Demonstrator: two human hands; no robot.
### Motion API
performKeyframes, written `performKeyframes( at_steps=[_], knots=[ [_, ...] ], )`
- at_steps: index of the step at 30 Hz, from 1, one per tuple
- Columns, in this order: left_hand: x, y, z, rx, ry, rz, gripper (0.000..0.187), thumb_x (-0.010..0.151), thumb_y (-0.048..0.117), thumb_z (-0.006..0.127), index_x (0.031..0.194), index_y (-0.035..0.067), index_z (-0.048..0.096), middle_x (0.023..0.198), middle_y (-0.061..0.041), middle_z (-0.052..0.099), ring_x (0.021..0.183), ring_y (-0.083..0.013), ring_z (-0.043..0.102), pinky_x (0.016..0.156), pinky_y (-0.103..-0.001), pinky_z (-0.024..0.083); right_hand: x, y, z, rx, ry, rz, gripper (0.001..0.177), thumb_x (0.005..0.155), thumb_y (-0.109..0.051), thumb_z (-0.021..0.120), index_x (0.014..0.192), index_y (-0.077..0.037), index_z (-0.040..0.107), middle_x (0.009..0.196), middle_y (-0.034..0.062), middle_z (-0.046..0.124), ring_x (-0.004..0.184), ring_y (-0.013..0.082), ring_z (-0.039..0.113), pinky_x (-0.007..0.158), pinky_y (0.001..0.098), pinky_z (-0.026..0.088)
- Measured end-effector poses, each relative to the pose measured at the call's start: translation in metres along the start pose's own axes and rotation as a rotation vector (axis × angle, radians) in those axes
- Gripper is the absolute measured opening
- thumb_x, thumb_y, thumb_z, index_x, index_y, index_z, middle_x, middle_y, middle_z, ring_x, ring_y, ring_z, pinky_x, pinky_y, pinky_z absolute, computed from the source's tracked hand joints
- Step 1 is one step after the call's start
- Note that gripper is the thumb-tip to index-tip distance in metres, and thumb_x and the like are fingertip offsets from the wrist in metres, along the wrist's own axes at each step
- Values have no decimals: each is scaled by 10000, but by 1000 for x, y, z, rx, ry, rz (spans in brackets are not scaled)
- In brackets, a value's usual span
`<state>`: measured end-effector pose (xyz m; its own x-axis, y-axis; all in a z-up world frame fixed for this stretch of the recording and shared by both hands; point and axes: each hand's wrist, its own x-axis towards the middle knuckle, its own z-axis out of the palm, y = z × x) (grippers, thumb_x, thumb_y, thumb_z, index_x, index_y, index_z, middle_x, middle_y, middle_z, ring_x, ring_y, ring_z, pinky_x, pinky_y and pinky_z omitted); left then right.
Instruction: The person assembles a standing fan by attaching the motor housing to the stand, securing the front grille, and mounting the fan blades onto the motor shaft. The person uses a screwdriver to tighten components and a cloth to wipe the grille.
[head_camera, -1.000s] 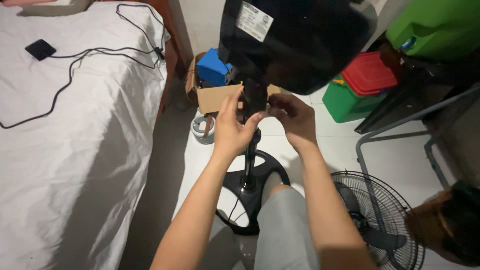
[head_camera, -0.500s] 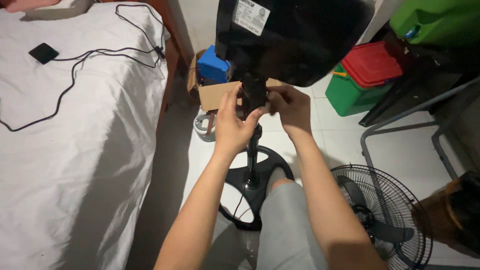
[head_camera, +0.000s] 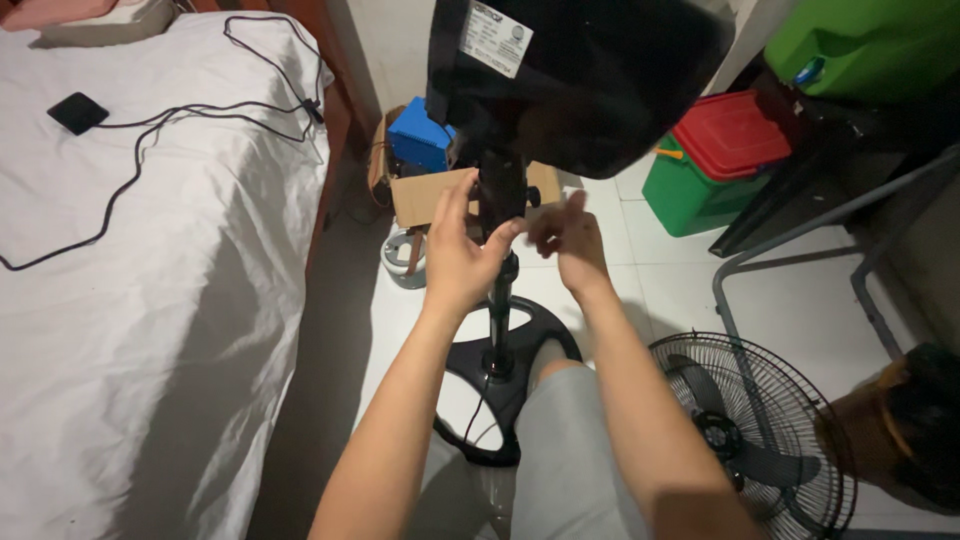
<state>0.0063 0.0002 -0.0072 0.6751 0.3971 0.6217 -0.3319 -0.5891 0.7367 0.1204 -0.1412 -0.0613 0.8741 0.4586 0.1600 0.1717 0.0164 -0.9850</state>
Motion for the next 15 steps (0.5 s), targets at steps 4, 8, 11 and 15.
performKeyframes(
  at_steps=[4,8,11,15],
  knots=[
    [1,-1,-1,49,6,6,705,858,261,859,1426,11,524,1243,-146,643,1100,-285,696,918,-370,567,-6,-13,3,233,108,-66,524,1126,-456,354,1069,-14,629,885,95,636,763,153,603,693,288,532],
    [2,5,-3,-26,-28,-58,697,851,245,842,1430,21,524,1241,-138,639,1066,-262,709,896,-359,576,-13,-52,6,251,-37,-327,348,944,-119,667,1277,-31,622,1153,53,692,1059,141,683,941,308,587],
    [1,7,-2,-54,-52,-143,700,840,248,837,1424,32,518,1211,-128,629,1028,-247,722,868,-346,586,-7,-60,7,-29,16,-190,264,985,-106,667,1229,-6,674,1055,91,724,962,148,702,884,295,597],
    [1,3,0,9,-7,-32,681,831,199,845,1411,21,538,1237,-135,648,1103,-278,696,940,-367,559,5,-57,3,-237,205,145,329,1166,-150,532,1183,63,781,992,250,744,888,291,689,801,381,571]
  ],
)
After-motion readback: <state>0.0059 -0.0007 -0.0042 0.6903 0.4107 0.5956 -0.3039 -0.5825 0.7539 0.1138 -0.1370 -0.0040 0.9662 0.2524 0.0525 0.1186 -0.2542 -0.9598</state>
